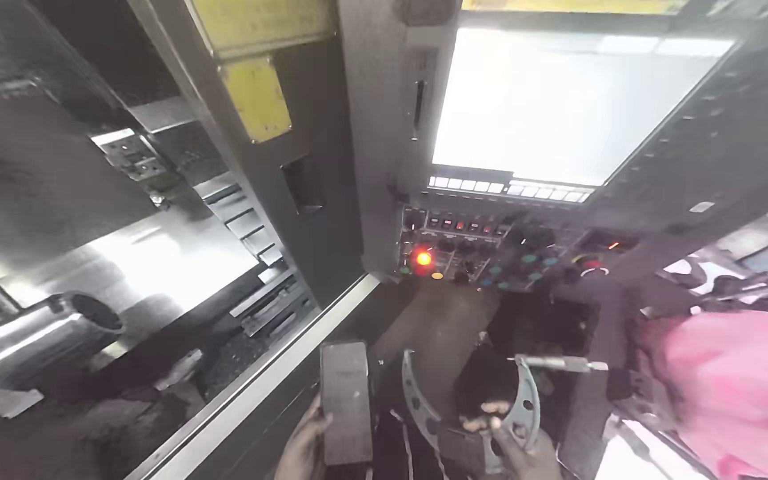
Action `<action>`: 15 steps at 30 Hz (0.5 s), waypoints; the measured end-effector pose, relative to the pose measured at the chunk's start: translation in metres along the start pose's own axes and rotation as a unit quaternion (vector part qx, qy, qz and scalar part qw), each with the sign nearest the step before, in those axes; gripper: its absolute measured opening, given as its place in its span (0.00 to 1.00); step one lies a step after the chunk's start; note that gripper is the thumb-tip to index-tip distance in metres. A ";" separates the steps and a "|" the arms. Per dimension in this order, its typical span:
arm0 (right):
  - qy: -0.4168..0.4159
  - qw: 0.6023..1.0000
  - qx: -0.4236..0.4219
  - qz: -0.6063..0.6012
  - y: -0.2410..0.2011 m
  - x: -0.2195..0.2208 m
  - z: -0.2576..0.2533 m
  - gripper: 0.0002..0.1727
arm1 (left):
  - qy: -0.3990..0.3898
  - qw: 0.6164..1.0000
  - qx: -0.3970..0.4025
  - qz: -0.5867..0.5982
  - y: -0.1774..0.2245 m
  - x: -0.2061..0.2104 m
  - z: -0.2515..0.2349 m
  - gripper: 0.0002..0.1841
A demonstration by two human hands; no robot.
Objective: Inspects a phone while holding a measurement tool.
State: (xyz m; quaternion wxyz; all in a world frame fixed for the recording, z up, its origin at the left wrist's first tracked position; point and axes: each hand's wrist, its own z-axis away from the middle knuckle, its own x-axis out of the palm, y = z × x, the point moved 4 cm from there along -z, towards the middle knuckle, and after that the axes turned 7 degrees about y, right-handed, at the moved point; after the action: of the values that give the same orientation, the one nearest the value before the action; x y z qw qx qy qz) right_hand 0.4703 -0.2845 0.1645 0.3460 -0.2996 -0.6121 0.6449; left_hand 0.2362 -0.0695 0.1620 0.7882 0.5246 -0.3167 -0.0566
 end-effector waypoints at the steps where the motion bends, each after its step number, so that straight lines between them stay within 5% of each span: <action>1: -0.001 1.000 -0.007 0.000 -0.001 -0.005 0.000 0.13 | -0.005 1.000 0.000 0.000 0.000 0.005 0.003 0.25; 8: -0.007 0.999 -0.036 -0.006 -0.008 -0.035 0.000 0.13 | -0.063 0.998 0.026 0.010 -0.010 0.028 0.015 0.23; 15: -0.048 0.997 -0.056 -0.030 0.002 -0.057 -0.006 0.12 | -0.013 1.000 0.012 -0.013 -0.030 0.048 0.022 0.21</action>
State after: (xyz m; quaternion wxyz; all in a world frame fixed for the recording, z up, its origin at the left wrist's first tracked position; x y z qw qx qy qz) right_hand 0.5084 -0.3274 0.1600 0.3181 -0.2685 -0.6719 0.6127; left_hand 0.2685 -0.1204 0.1630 0.7767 0.5374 -0.3210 -0.0695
